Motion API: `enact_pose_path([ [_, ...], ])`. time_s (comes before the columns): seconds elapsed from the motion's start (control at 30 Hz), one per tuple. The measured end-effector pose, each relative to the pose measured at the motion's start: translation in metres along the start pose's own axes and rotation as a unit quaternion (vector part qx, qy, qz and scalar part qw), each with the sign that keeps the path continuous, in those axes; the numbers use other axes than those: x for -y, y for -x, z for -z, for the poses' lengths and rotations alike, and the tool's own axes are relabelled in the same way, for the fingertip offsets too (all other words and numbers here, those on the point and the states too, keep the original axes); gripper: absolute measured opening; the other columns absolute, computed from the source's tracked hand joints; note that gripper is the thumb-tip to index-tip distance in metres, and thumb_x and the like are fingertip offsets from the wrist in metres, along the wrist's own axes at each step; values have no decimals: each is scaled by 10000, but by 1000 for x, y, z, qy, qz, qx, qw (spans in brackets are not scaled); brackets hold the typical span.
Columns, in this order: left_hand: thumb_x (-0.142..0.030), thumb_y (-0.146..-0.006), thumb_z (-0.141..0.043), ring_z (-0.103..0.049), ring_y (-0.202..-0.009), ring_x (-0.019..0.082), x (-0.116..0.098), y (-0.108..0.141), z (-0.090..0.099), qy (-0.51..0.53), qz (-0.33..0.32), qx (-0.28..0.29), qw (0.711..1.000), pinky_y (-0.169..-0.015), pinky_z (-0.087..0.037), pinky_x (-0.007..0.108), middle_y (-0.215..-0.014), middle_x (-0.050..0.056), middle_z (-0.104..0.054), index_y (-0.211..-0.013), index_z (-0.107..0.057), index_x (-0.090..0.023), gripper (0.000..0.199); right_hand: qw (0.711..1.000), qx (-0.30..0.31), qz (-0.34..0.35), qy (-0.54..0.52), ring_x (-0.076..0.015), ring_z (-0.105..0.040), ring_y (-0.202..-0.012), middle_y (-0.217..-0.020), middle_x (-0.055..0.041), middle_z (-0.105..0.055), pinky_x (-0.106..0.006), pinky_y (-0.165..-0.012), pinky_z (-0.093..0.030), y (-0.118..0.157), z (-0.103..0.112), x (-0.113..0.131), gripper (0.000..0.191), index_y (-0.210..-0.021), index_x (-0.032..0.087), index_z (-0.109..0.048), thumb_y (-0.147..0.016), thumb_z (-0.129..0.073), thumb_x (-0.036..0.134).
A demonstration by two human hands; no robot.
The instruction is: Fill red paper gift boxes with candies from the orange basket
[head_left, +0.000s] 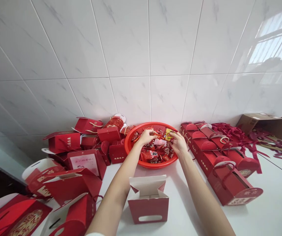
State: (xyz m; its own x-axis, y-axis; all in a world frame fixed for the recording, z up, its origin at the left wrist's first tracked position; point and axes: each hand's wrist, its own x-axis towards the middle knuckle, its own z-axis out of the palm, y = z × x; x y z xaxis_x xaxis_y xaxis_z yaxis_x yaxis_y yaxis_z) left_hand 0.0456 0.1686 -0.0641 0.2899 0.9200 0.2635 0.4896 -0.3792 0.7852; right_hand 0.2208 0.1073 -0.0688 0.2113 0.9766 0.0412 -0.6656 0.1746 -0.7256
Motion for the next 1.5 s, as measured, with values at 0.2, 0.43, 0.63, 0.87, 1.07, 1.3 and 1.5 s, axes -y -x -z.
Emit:
enact_pose_path([
  [0.2,-216,-681,-732,-650,-783,202,-5,1,3,-21,-2,17,1000,-758,-490,290,-794,46,-740,-772,-753,-141,120,999,-13,-41,-2,-149,-658,-604,-706,33,-725,-224,-482,-483,2,-3,3,219,-708,225,-616,-551,-742,137],
  [0.43,-181,-662,-657,-558,-558,157,-5,8,-1,-111,81,71,988,-568,-413,250,-489,-24,-568,-532,-682,-162,133,998,-32,-55,-8,-145,-645,-587,-695,24,-719,-225,-463,-458,-1,-1,0,194,-700,212,-629,-555,-738,144],
  [0.63,-189,-744,-604,-693,-839,243,-9,12,4,-209,153,38,965,-707,-480,274,-780,71,-748,-742,-760,-193,156,997,-43,-62,-12,-126,-624,-565,-663,28,-703,-211,-457,-438,-3,0,1,183,-687,201,-617,-563,-721,116],
  [0.87,-252,-746,-680,-644,-1167,386,-10,16,9,-303,260,23,917,-873,-524,406,-1260,243,-674,-1141,-714,-145,411,996,-62,-61,-15,-106,-613,-562,-641,44,-686,-192,-449,-412,-2,-2,2,195,-670,200,-601,-552,-721,103],
  [1.07,-172,-613,-765,-670,-1137,342,-12,14,-2,-327,277,99,898,-912,-527,361,-1184,205,-722,-1057,-740,-155,445,996,-64,-61,-12,-116,-619,-572,-650,43,-691,-199,-451,-403,-3,-1,2,221,-681,206,-591,-541,-727,101],
  [1.3,-185,-514,-824,-679,-1093,386,0,7,-4,-305,288,110,901,-884,-542,408,-1086,206,-750,-928,-757,-157,420,997,-58,-58,-9,-108,-597,-543,-635,52,-679,-194,-438,-397,0,-2,2,236,-664,206,-581,-521,-745,114],
  [1.5,-303,-702,-828,-691,-1010,332,23,7,-3,-196,229,76,950,-851,-556,422,-1027,155,-736,-944,-732,-139,307,997,-47,-57,-3,-106,-603,-550,-645,45,-680,-195,-447,-397,-2,1,1,216,-656,201,-579,-536,-738,116],
])
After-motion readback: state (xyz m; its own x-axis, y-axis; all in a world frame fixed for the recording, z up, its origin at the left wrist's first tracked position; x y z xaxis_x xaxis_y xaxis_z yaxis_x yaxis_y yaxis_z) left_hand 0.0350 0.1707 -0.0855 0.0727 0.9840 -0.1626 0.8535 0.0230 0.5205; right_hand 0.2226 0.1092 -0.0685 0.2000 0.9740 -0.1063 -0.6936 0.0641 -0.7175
